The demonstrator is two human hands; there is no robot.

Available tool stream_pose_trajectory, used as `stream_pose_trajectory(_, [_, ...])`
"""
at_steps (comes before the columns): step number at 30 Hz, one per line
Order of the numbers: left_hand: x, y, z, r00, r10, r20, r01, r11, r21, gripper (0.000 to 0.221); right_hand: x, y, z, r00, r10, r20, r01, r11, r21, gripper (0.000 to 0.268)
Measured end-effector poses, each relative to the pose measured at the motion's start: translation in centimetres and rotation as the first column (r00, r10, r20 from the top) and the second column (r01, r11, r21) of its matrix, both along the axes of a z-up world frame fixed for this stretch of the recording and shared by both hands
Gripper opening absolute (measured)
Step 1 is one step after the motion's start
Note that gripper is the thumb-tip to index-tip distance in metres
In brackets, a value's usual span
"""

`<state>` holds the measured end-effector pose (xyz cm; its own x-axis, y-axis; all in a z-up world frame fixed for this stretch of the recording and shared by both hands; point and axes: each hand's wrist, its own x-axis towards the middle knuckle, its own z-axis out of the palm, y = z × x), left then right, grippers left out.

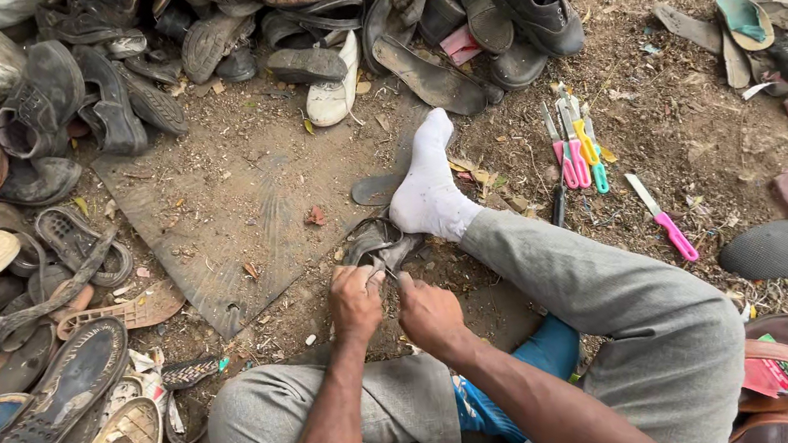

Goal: The person uses a small blade to trim material from a shoe sole and uses a needle and thread to stitch the upper portion of various sandals and shoes back together by hand while sitting on the ground.

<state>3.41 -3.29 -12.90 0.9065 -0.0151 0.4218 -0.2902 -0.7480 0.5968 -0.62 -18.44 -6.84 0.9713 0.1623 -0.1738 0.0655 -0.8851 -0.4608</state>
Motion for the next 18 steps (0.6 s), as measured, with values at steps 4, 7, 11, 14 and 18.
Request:
stream_pose_trajectory(4, [-0.1, 0.7, -1.1, 0.972, 0.062, -0.226, -0.081, 0.994, -0.077, 0.020, -2.8, -1.8, -1.6, 0.997, -0.070, -0.039, 0.074, 0.991, 0.113, 0.024])
stream_pose_trajectory(7, [0.4, 1.1, -1.7, 0.963, 0.043, -0.267, -0.073, 0.992, -0.104, 0.019, 0.4, -1.1, -4.3, 0.959, -0.229, -0.170, 0.277, 0.887, 0.369, 0.027])
stream_pose_trajectory(11, [0.0, 0.6, -0.5, 0.943, 0.020, -0.332, -0.095, 0.973, -0.212, 0.017, 1.3, 0.9, -6.2, 0.983, -0.184, -0.027, 0.178, 0.891, 0.417, 0.022])
stream_pose_trajectory(14, [-0.5, 0.9, 2.1, 0.855, 0.027, -0.518, -0.256, 0.891, -0.375, 0.016, -3.5, 1.2, -5.7, 0.993, -0.101, 0.064, 0.069, 0.922, 0.381, 0.017])
stream_pose_trajectory(18, [-0.8, 0.8, 3.7, 0.816, -0.070, -0.574, -0.352, 0.728, -0.588, 0.025, -7.8, 1.9, -4.2, 0.976, -0.194, -0.100, 0.218, 0.883, 0.415, 0.021])
